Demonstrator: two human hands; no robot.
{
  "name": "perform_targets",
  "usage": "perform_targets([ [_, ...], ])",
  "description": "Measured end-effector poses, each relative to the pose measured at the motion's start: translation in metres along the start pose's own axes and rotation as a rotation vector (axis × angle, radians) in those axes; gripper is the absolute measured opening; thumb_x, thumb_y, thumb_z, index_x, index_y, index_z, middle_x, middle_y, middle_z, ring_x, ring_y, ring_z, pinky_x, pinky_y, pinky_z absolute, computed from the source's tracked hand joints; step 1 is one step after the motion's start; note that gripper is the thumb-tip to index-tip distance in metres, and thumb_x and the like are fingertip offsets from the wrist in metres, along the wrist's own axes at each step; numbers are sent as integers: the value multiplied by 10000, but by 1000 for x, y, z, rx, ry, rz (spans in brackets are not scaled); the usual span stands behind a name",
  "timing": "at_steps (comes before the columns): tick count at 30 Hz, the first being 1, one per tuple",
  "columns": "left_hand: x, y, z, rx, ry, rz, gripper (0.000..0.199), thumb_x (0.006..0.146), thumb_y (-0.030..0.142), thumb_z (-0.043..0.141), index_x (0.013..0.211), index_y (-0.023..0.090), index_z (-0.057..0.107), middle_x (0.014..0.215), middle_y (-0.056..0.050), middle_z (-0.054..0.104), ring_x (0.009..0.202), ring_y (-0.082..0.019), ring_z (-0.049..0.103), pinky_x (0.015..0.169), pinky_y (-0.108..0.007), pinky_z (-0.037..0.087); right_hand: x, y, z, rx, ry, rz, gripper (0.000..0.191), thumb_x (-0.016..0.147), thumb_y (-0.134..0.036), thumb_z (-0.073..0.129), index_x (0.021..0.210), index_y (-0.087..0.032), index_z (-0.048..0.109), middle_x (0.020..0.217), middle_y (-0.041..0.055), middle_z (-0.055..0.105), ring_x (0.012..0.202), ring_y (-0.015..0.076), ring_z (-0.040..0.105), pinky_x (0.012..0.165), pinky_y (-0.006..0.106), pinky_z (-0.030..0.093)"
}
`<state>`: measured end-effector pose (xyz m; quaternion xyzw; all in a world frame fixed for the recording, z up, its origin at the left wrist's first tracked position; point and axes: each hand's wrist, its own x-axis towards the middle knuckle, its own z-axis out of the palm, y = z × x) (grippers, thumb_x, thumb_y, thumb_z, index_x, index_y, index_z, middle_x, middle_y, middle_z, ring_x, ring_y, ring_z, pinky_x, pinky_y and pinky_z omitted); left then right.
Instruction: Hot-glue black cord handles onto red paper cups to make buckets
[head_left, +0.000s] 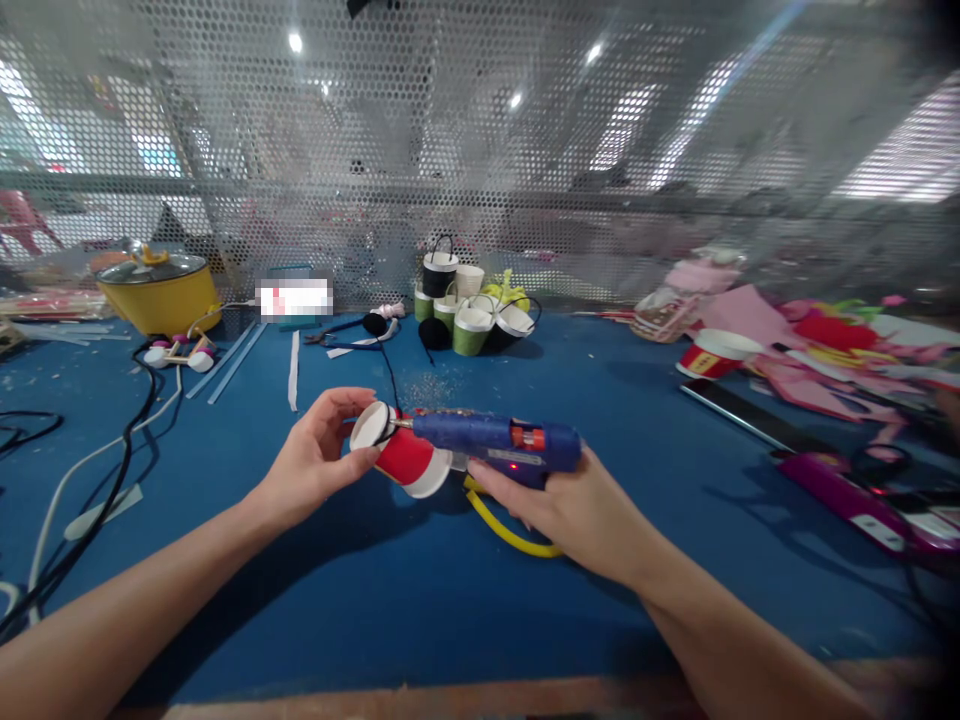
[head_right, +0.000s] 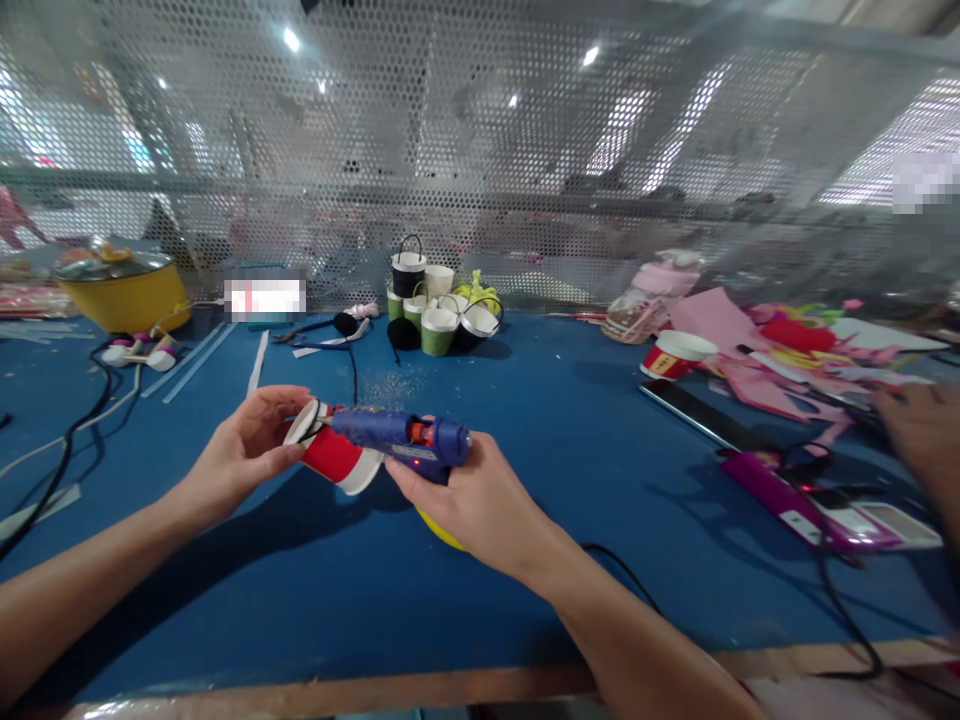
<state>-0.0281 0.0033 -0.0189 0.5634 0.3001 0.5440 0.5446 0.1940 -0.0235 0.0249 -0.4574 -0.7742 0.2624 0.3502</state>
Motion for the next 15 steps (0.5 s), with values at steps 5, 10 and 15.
perform_targets([
  [5,0,-1,-1,11,-1,-11,399,649,199,713,994,185,513,928,-34,568,871,-158,533,808,-306,420,-2,0,1,6,-30,18,145,773,-323,573,692,-221,637,537,-9,602,513,161,581,440,254,466],
  [10,0,0,-1,5,-9,-10,395,658,190,706,998,180,507,929,-35,565,871,-151,528,803,-294,415,-1,-3,0,-42,-13,7,114,760,-300,591,725,-219,664,567,10,627,583,185,611,495,264,492],
  [15,1,0,-1,26,-5,-6,403,657,215,709,1000,173,501,941,-45,557,886,-162,518,805,-299,408,-3,-5,0,-118,22,-56,133,782,-266,553,736,-210,665,564,3,633,586,174,621,513,251,499],
])
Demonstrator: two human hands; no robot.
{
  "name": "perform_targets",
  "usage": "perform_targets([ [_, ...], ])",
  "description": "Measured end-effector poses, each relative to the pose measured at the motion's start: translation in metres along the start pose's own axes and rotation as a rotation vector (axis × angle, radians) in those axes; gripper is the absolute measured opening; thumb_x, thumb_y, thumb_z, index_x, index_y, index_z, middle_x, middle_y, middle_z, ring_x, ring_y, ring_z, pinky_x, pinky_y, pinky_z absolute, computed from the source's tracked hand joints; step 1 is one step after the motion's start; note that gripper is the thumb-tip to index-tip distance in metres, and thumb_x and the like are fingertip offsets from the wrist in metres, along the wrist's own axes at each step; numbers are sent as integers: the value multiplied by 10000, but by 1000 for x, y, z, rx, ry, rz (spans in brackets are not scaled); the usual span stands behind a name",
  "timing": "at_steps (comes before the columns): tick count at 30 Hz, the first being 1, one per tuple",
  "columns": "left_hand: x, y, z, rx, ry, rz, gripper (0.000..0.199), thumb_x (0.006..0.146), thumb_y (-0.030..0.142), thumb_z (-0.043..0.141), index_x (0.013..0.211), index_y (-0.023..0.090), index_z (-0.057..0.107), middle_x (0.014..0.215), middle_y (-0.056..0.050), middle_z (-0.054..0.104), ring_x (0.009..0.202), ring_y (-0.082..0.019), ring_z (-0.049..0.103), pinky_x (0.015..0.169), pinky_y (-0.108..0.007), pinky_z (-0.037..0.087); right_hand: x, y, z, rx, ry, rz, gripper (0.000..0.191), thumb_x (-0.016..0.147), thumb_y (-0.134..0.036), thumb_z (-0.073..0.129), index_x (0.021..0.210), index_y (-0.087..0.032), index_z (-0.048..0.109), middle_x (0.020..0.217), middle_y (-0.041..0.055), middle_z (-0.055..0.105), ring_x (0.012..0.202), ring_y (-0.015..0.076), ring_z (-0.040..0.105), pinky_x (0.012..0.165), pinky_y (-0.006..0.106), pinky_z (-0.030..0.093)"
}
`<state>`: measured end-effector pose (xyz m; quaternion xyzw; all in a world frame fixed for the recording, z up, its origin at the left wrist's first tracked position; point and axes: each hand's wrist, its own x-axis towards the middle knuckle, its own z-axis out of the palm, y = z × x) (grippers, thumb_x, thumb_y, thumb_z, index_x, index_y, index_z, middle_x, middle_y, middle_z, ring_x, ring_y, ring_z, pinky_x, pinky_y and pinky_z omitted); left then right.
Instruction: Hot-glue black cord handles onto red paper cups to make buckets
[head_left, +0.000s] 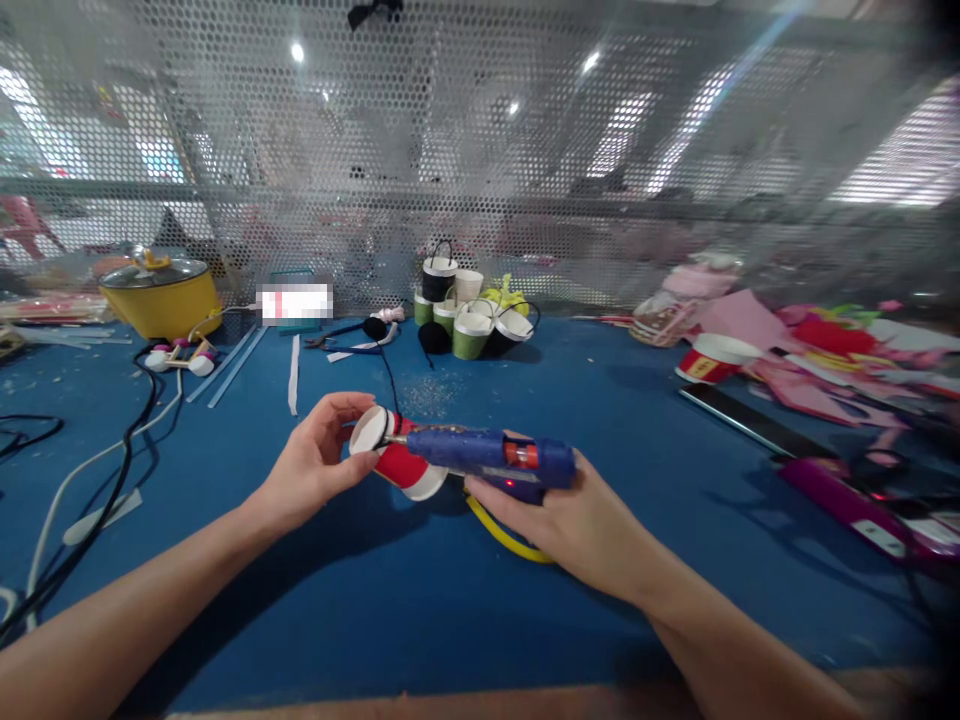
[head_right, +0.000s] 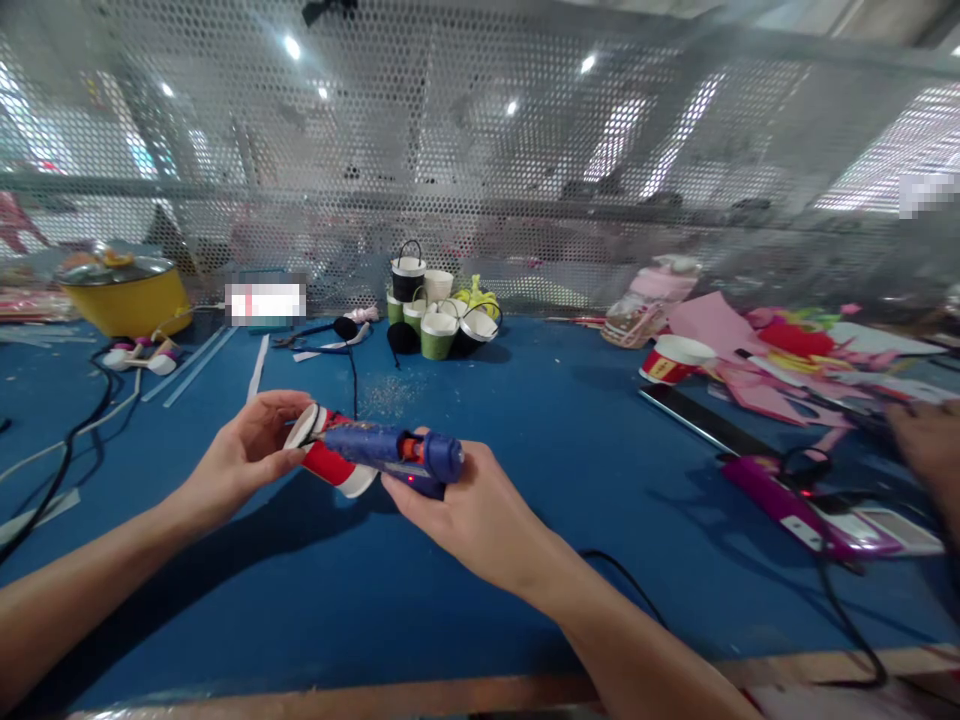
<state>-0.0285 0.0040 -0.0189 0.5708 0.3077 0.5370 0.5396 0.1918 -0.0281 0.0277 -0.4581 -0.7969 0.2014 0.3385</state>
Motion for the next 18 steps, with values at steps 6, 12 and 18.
perform_targets([
  [6,0,-1,-1,-2,-15,-1,404,656,229,713,999,178,505,947,-49,559,892,-171,516,799,-299,404,0,-2,-1,-26,-19,-15,146,778,-231,537,736,-204,674,576,4,646,556,162,612,488,236,489],
  [12,0,-2,-3,-25,-72,1,430,655,211,715,1029,183,505,952,-46,562,892,-167,521,799,-288,403,1,1,-4,-6,-39,43,140,763,-249,560,733,-175,675,657,11,679,614,175,630,557,248,508],
  [18,0,-4,-4,-40,-94,19,445,654,206,719,1042,187,502,966,-50,566,911,-169,522,817,-288,399,2,1,-5,12,-41,68,153,765,-259,558,714,-169,670,643,7,672,603,168,617,565,247,499],
])
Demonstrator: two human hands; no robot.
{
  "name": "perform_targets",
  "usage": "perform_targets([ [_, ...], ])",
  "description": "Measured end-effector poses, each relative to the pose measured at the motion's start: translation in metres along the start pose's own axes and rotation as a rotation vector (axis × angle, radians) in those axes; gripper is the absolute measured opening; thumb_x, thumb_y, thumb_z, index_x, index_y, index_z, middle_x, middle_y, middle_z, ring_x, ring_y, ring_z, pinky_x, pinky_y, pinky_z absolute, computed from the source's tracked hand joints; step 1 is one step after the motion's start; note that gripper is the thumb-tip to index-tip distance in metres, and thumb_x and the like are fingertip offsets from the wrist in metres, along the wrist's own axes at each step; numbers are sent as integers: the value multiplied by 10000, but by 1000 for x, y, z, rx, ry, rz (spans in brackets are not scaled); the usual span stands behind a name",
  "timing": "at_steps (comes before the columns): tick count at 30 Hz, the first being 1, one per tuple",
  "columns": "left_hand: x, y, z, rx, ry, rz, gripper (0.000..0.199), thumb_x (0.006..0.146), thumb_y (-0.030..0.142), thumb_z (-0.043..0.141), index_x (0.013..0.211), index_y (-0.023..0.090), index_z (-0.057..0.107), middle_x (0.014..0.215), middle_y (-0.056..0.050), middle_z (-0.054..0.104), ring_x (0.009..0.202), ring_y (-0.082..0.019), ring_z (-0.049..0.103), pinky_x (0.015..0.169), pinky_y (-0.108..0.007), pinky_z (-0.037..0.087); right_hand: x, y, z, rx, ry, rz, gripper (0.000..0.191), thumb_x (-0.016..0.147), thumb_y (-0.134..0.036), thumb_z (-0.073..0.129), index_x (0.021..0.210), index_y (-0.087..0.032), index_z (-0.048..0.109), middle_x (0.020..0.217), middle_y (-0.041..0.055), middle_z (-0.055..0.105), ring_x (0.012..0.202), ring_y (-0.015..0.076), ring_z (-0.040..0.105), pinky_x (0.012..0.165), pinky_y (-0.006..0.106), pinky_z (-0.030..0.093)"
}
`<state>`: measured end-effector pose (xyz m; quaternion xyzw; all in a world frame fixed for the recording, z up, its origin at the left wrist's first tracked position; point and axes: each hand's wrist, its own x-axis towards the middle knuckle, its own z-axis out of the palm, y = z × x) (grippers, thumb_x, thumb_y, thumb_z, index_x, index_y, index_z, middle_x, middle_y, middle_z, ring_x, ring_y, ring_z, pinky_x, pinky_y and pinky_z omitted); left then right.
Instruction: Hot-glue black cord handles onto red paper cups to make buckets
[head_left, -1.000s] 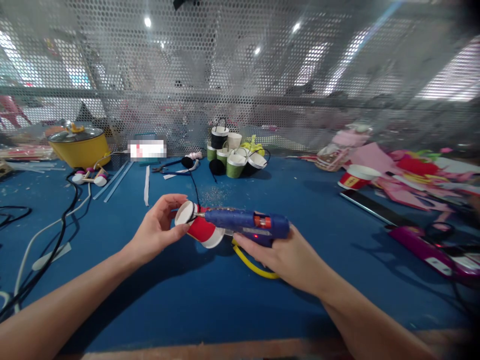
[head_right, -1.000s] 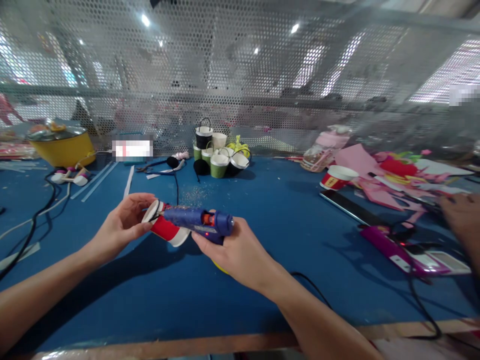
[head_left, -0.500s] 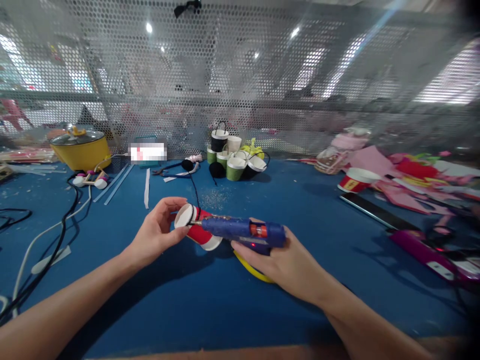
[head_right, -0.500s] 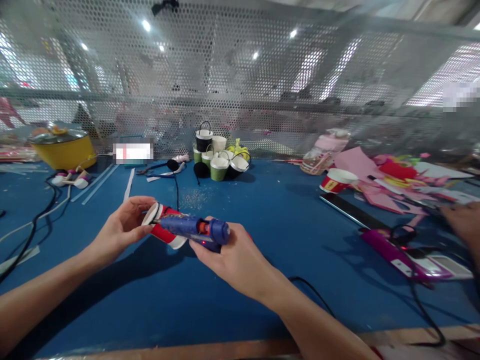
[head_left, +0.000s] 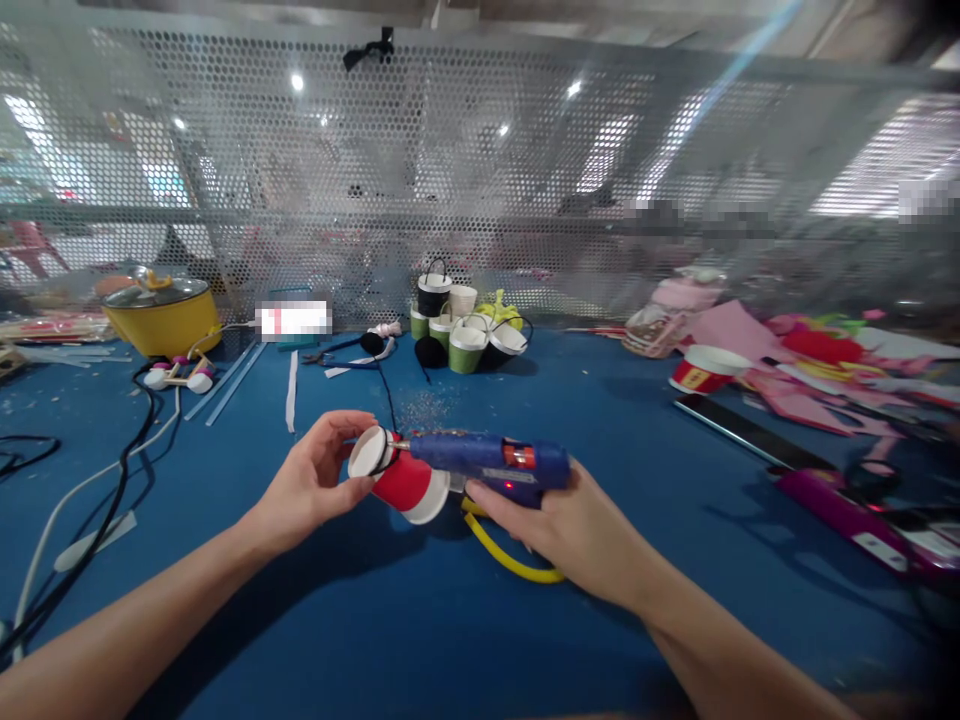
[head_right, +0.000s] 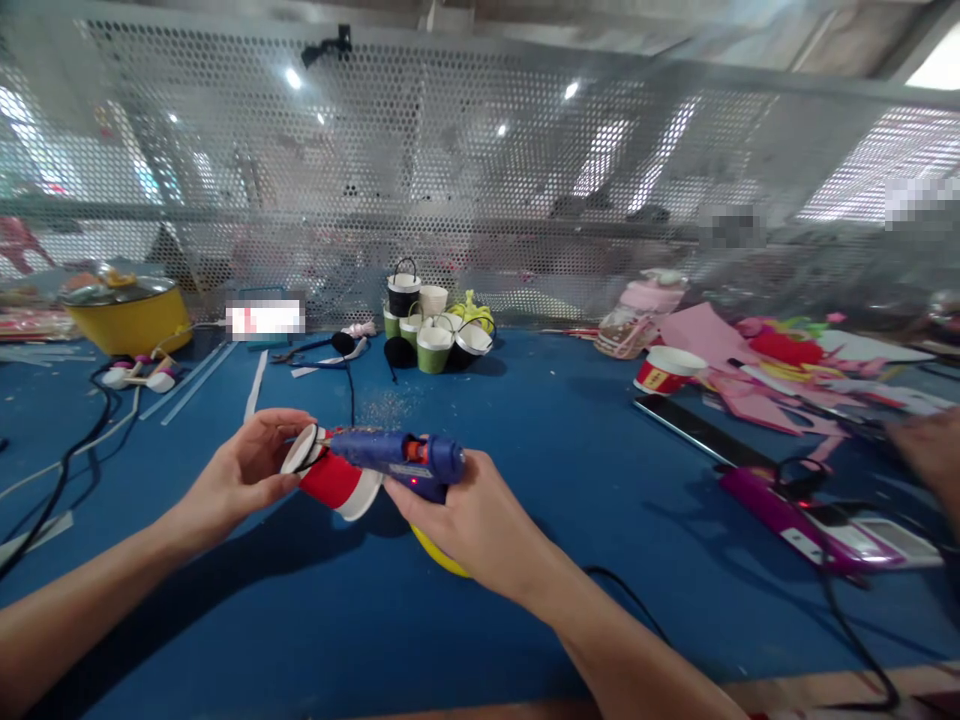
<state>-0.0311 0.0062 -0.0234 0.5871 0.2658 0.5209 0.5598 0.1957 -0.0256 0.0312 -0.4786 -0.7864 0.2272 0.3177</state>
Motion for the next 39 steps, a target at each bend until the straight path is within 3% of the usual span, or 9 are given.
perform_targets([
  [7,1,-1,0,-5,-10,0,429,650,196,719,1026,195,511,970,-49,566,909,-172,519,816,-293,399,0,-2,-1,6,3,-2,160,769,-267,551,715,-172,668,609,-6,654,574,151,593,549,239,487],
  [14,1,-3,-1,8,58,-4,472,649,197,720,1063,222,494,1000,-43,542,926,-179,511,810,-312,418,-2,1,2,-61,2,-10,194,774,-260,535,641,-194,660,522,-1,611,516,146,567,498,237,468],
  [20,2,0,0,27,73,-15,463,637,213,730,1040,207,503,985,-45,546,912,-176,520,809,-311,411,-4,-1,4,-132,-19,6,187,749,-288,555,638,-178,657,568,9,635,523,146,570,548,254,486],
  [26,2,0,-1,14,47,-8,450,641,196,726,1035,198,509,988,-48,560,921,-176,520,829,-311,403,-1,-6,-1,-27,-38,36,170,747,-294,561,688,-168,659,639,8,658,583,151,585,552,239,479],
  [35,0,0,1,-23,-5,-19,472,633,202,728,1045,201,497,1001,-60,548,921,-190,521,809,-314,401,4,-4,-2,5,17,12,211,763,-256,530,566,-181,549,508,-35,548,477,99,464,520,218,447],
  [39,-1,1,2,-10,-20,-35,470,638,210,725,1043,201,487,1007,-63,539,931,-193,516,807,-316,401,4,-2,-1,13,14,2,175,768,-253,531,633,-170,605,572,-18,607,532,119,525,550,224,460],
])
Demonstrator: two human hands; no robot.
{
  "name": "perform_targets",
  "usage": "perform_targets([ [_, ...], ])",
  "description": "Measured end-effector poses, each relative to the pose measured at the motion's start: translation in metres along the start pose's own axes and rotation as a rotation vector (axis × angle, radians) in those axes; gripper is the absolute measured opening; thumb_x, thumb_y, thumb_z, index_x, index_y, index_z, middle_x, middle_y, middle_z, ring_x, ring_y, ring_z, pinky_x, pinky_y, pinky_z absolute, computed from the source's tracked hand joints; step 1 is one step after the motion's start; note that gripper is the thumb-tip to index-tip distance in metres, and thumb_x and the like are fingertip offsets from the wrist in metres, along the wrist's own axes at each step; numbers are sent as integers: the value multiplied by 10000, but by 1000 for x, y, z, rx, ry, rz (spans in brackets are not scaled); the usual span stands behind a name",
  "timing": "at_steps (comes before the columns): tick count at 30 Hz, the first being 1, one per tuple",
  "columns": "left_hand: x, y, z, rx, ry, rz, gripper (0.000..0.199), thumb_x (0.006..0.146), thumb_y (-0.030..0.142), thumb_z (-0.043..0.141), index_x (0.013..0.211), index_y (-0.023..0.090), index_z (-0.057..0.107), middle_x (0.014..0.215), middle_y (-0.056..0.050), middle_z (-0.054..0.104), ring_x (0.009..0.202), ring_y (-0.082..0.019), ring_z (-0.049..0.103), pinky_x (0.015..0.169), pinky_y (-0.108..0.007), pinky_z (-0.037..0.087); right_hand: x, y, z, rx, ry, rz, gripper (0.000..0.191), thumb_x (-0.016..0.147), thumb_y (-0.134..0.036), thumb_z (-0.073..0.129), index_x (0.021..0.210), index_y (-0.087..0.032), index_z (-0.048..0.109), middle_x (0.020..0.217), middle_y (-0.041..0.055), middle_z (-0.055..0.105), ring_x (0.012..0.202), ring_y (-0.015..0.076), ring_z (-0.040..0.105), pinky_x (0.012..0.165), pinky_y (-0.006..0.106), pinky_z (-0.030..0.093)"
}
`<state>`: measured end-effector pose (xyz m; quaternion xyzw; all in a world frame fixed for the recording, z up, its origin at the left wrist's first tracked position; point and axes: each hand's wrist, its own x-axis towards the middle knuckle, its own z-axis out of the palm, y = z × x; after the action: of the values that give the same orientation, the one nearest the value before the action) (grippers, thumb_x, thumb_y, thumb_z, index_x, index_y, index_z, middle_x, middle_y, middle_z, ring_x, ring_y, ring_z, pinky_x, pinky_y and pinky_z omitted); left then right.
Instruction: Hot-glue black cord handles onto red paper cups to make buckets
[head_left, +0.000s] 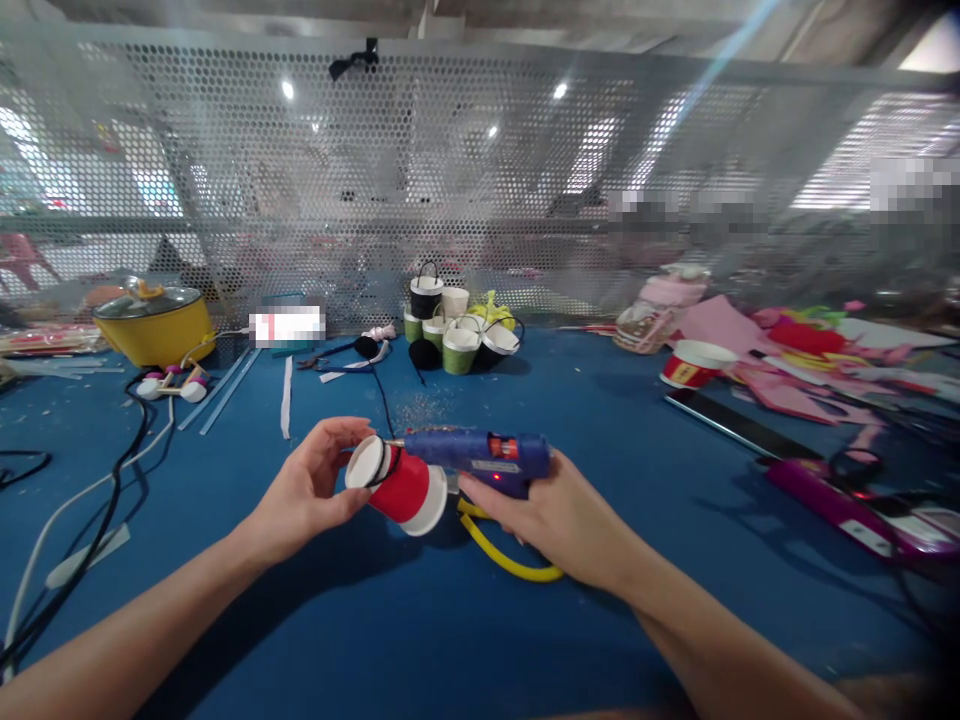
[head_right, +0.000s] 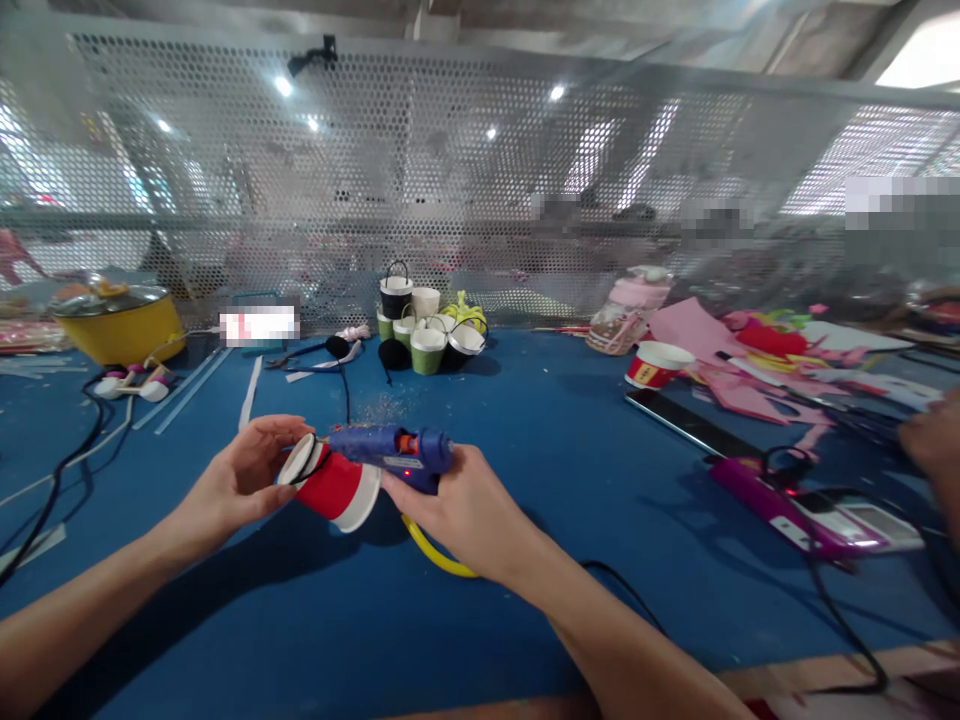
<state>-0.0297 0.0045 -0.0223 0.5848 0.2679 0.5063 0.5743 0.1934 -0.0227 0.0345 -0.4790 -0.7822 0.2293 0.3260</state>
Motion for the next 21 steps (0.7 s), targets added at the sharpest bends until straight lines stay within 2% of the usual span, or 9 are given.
perform_targets([
  [5,1,-1,-2,10,14,-4,482,640,234,729,1053,200,484,1007,-62,539,947,-196,504,828,-326,393,-2,2,0,0,-50,17,180,776,-272,536,699,-155,649,628,7,660,578,148,578,565,236,470],
  [13,1,1,-2,21,23,-5,471,645,218,722,1053,191,487,987,-63,548,936,-192,505,832,-335,392,-2,1,0,-27,-19,-24,183,773,-257,525,678,-169,654,566,-1,633,534,138,558,496,224,452],
  [18,2,2,-1,2,68,-27,456,640,199,720,1038,192,498,947,-57,564,898,-184,521,788,-323,420,-4,0,3,-22,-17,-10,191,768,-266,525,648,-201,658,468,-12,575,470,132,531,395,212,399],
  [21,2,2,-1,12,95,-30,447,638,186,720,1031,190,505,940,-54,567,879,-178,527,767,-313,425,-6,0,5,-63,-8,-36,184,760,-270,534,647,-211,667,474,-4,579,481,137,538,428,221,417],
])
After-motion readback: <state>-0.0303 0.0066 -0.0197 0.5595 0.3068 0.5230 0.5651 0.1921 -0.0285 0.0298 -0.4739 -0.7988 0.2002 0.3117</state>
